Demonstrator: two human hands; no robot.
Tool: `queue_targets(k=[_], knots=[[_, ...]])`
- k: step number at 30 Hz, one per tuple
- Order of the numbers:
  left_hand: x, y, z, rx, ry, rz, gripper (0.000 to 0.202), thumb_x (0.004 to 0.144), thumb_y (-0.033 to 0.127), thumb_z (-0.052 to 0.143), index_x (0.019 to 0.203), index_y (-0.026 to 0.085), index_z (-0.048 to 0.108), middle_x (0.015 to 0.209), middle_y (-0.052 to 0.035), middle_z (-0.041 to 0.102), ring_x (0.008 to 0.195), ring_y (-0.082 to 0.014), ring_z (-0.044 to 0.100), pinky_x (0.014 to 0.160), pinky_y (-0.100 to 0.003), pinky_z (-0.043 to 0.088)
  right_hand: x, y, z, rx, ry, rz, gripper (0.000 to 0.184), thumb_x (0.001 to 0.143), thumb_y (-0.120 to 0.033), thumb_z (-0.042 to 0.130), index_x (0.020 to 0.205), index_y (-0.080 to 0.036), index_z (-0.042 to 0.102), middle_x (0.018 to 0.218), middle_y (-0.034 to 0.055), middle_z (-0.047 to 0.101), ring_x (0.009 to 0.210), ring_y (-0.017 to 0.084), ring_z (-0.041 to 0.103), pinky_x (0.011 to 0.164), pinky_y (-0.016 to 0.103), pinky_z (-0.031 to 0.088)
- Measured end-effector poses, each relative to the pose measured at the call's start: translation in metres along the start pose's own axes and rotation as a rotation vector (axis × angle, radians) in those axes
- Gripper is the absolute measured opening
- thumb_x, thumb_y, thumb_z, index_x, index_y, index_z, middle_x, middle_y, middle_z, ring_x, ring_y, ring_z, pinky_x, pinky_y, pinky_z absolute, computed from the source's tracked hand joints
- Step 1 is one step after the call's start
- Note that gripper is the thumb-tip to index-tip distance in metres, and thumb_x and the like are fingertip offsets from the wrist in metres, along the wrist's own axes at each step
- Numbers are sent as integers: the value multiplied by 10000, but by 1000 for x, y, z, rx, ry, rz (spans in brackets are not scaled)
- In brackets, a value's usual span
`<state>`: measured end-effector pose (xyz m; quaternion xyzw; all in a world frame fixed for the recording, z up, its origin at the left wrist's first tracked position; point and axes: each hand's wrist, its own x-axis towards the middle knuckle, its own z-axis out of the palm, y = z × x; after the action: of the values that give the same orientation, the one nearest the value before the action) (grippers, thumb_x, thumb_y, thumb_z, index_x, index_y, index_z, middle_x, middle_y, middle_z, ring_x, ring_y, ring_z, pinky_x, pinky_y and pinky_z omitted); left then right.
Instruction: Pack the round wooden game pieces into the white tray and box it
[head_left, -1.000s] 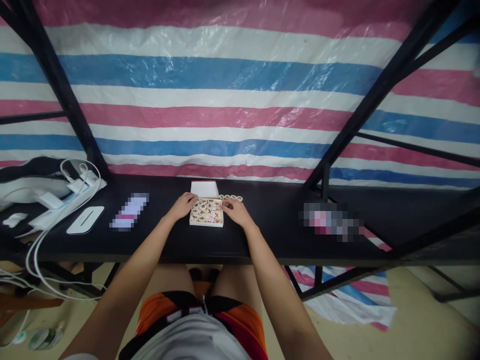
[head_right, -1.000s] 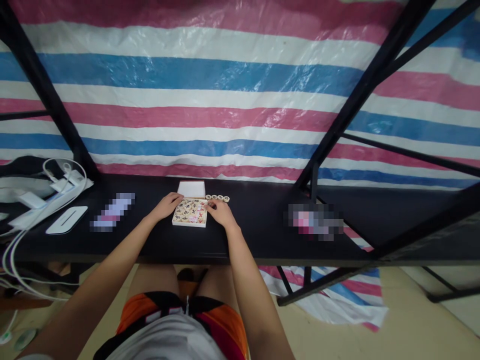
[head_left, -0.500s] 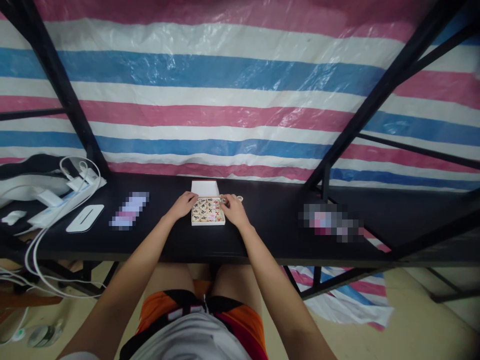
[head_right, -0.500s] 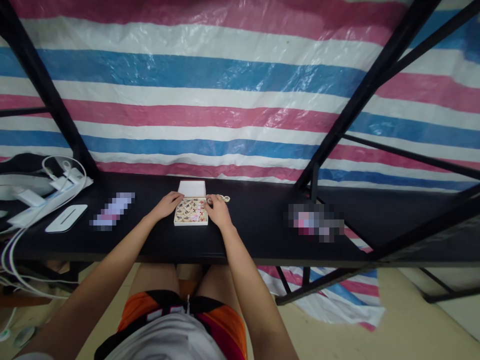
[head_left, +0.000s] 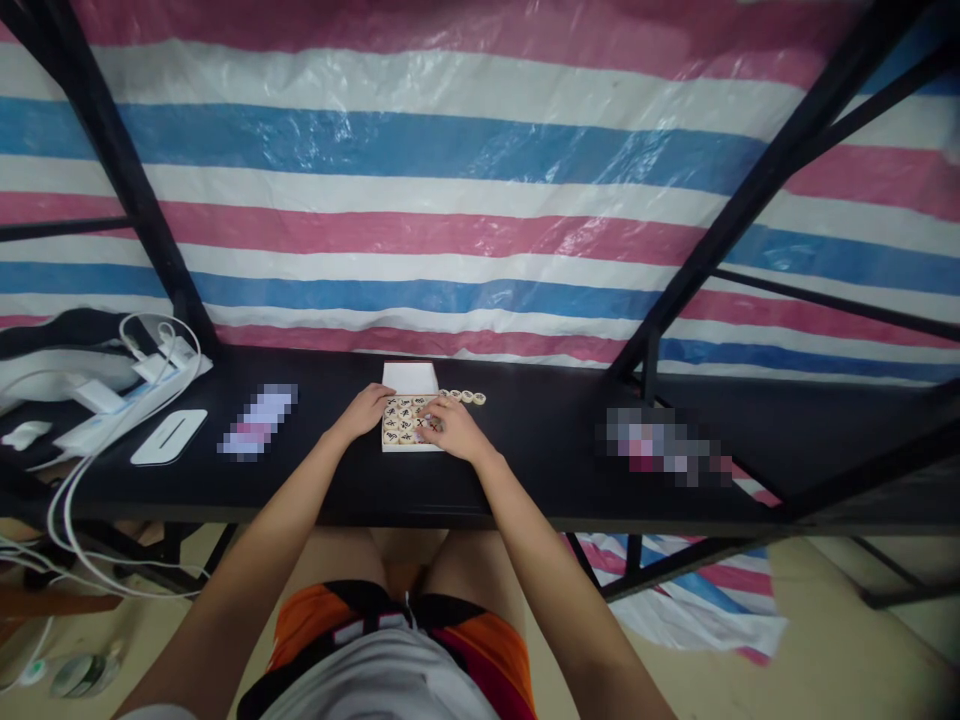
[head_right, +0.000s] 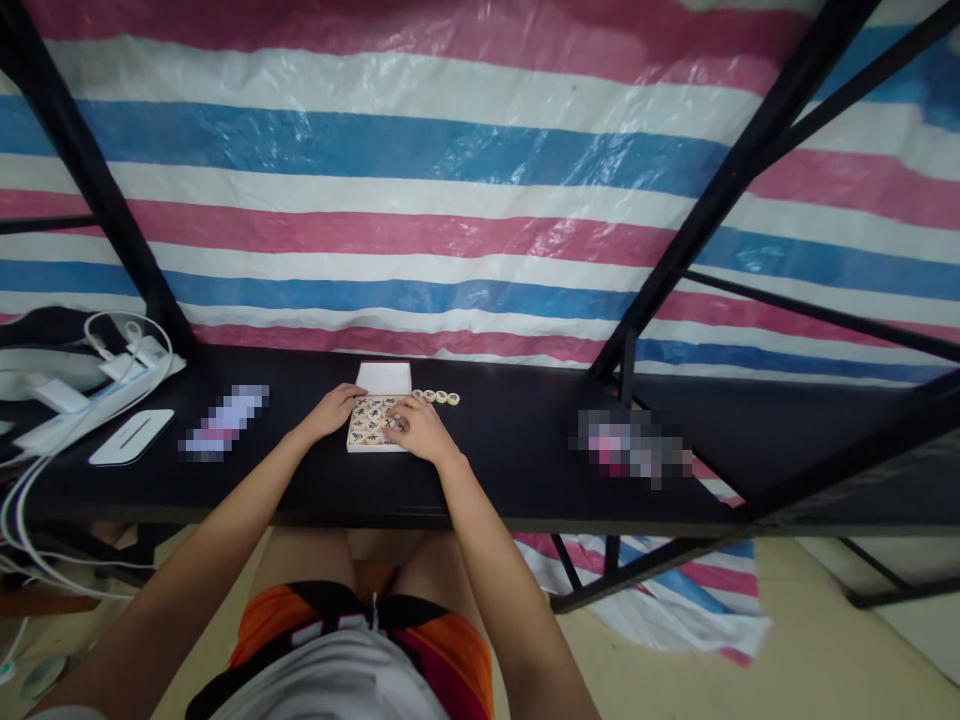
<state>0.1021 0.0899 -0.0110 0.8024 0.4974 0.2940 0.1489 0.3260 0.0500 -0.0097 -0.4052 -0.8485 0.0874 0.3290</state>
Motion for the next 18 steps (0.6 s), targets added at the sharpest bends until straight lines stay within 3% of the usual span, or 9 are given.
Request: queue_targets(k=[9, 15, 18], knots=[[-1, 3, -1, -7, 3, -7, 365, 842, 209, 364, 1070, 151, 642, 1107, -92, 608, 1064, -204, 562, 1009, -347, 385, 0, -5, -1, -126, -44, -9, 227, 775, -342, 636, 969, -233, 679, 908, 50, 627, 936, 211, 522, 917, 372, 342], [0, 0, 1, -8, 12, -8, 367, 843, 201, 359, 1070, 159, 644, 1095, -84, 612, 1064, -197, 560, 1009, -345, 384, 1, -8, -2, -44, -51, -29, 189, 780, -286, 612, 954, -232, 664, 875, 34, 647, 896, 193, 534, 910, 359, 352], [0, 0, 0, -4, 8, -8, 376, 842, 198, 352, 1080, 162, 641, 1102, -80, 609, 1069, -193, 557, 1012, -338, 382, 1, -4, -3, 32, 29, 0, 196, 771, -263, 589, 955, -220, 642, 918, 33, 645, 920, 184, 535, 895, 334, 374]])
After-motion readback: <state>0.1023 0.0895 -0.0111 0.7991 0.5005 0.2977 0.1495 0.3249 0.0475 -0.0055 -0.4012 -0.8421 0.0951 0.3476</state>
